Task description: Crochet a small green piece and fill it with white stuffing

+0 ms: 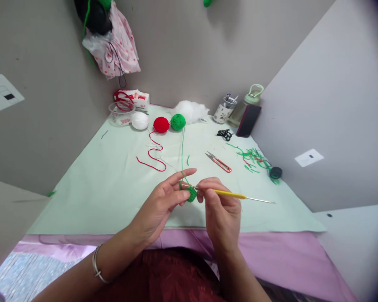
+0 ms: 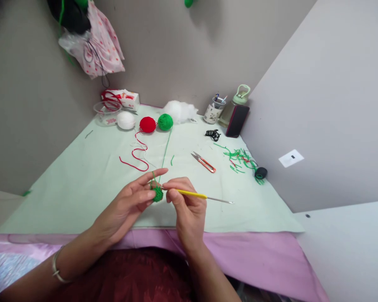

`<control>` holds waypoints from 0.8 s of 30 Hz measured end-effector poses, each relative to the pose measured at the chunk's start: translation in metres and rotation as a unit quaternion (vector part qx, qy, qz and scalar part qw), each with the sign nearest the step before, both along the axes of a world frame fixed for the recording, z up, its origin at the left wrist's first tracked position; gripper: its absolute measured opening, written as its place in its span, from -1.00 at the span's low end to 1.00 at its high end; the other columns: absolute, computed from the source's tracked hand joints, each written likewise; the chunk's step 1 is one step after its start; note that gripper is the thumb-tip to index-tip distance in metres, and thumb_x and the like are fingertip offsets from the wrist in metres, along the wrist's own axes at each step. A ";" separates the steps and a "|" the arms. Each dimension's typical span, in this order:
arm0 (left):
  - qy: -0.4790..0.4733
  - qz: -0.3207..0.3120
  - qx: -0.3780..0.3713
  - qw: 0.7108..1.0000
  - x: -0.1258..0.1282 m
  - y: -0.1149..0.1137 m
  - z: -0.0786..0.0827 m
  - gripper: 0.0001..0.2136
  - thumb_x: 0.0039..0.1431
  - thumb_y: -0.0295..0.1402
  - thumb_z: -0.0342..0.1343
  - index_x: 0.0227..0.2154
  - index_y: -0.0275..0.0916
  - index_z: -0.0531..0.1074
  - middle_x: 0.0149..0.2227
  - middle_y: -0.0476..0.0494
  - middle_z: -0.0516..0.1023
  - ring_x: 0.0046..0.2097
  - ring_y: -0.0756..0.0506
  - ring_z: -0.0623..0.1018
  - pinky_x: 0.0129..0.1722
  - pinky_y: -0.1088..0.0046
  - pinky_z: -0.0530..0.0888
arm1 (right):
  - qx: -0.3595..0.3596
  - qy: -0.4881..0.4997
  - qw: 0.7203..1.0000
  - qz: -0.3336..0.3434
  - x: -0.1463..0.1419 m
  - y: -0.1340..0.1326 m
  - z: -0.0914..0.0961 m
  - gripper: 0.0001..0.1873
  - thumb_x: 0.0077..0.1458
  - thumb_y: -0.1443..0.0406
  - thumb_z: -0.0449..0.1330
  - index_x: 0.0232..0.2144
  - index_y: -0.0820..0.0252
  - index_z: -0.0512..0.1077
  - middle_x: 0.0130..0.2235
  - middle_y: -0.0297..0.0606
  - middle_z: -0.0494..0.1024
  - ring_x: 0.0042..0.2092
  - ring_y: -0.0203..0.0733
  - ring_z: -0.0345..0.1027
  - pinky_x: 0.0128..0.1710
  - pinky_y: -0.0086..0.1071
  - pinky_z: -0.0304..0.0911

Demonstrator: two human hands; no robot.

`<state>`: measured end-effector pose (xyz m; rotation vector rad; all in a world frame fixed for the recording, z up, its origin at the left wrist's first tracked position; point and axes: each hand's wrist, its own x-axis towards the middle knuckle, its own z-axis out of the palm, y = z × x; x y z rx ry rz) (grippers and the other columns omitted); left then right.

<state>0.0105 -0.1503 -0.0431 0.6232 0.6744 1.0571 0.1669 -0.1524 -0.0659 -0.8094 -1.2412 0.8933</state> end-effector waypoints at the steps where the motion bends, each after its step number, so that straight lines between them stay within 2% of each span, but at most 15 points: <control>1: -0.010 -0.008 -0.006 1.000 -0.001 0.001 0.000 -0.55 0.12 -0.38 0.39 0.11 -0.12 0.65 -0.29 -0.02 0.51 -0.29 0.03 0.37 -0.19 0.52 0.35 | -0.007 0.012 1.000 0.000 0.001 0.000 0.001 -0.86 0.34 0.26 0.29 -0.21 0.04 0.68 -0.32 -0.30 0.56 -0.32 -0.25 0.37 -0.30 -0.32 0.30; 4: -0.055 -0.034 -0.013 0.998 -0.005 0.004 -0.002 -0.58 0.10 -0.36 0.35 0.06 -0.24 0.68 -0.30 -0.07 0.48 -0.26 -0.01 0.38 -0.12 0.44 0.40 | -0.056 0.078 0.995 0.002 0.003 0.002 0.006 -0.86 0.29 0.20 0.34 -0.30 0.07 0.68 -0.34 -0.29 0.56 -0.37 -0.28 0.34 -0.33 -0.35 0.30; 7: -0.069 -0.049 0.004 0.996 -0.006 0.005 -0.004 -0.61 0.06 -0.36 0.34 0.00 -0.25 0.70 -0.31 -0.06 0.44 -0.25 -0.02 0.39 -0.07 0.40 0.42 | -0.110 0.141 0.984 0.023 0.005 0.004 0.009 -0.82 0.22 0.15 0.40 -0.37 0.10 0.67 -0.36 -0.28 0.53 -0.41 -0.30 0.30 -0.41 -0.38 0.27; 9: -0.030 -0.039 0.036 0.998 -0.005 0.003 -0.006 -0.62 0.10 -0.34 0.34 0.02 -0.17 0.70 -0.29 -0.04 0.45 -0.24 -0.02 0.41 -0.06 0.40 0.40 | -0.102 0.143 0.984 0.042 0.003 0.003 0.008 -0.81 0.22 0.14 0.39 -0.37 0.09 0.67 -0.37 -0.29 0.52 -0.42 -0.30 0.29 -0.42 -0.39 0.27; 11: 0.035 -0.028 0.082 0.996 -0.004 0.000 -0.008 -0.60 0.17 -0.32 0.36 0.09 -0.04 0.66 -0.25 -0.02 0.50 -0.17 -0.05 0.46 0.00 0.39 0.38 | -0.056 0.098 0.992 0.047 0.001 0.000 0.006 -0.84 0.28 0.17 0.35 -0.32 0.05 0.68 -0.34 -0.28 0.54 -0.35 -0.26 0.36 -0.36 -0.37 0.33; 15: 0.142 -0.018 0.137 0.980 -0.004 -0.003 -0.012 -0.58 0.23 -0.26 0.38 0.16 0.08 0.60 -0.21 -0.01 0.55 -0.07 -0.10 0.49 0.11 0.32 0.35 | 0.011 0.000 1.000 0.014 -0.001 -0.004 0.002 -0.83 0.35 0.28 0.28 -0.19 -0.03 0.70 -0.22 -0.24 0.62 -0.17 -0.17 0.48 -0.23 -0.31 0.41; 19: 0.162 -0.002 0.135 0.978 -0.007 -0.003 -0.011 -0.66 0.26 -0.20 0.35 0.10 0.06 0.64 -0.16 -0.03 0.55 -0.04 -0.11 0.47 0.11 0.32 0.35 | -0.022 0.033 0.999 0.000 0.003 0.000 0.003 -0.87 0.32 0.24 0.31 -0.24 0.03 0.69 -0.34 -0.30 0.60 -0.34 -0.27 0.39 -0.32 -0.38 0.34; 24: 0.163 0.005 0.142 0.976 -0.009 -0.004 -0.009 -0.69 0.25 -0.21 0.36 0.06 0.05 0.65 -0.19 -0.03 0.51 -0.05 -0.11 0.47 0.07 0.35 0.35 | -0.046 0.079 0.996 0.024 0.006 0.002 0.010 -0.80 0.34 0.20 0.29 -0.31 0.10 0.66 -0.35 -0.28 0.61 -0.38 -0.28 0.40 -0.35 -0.38 0.38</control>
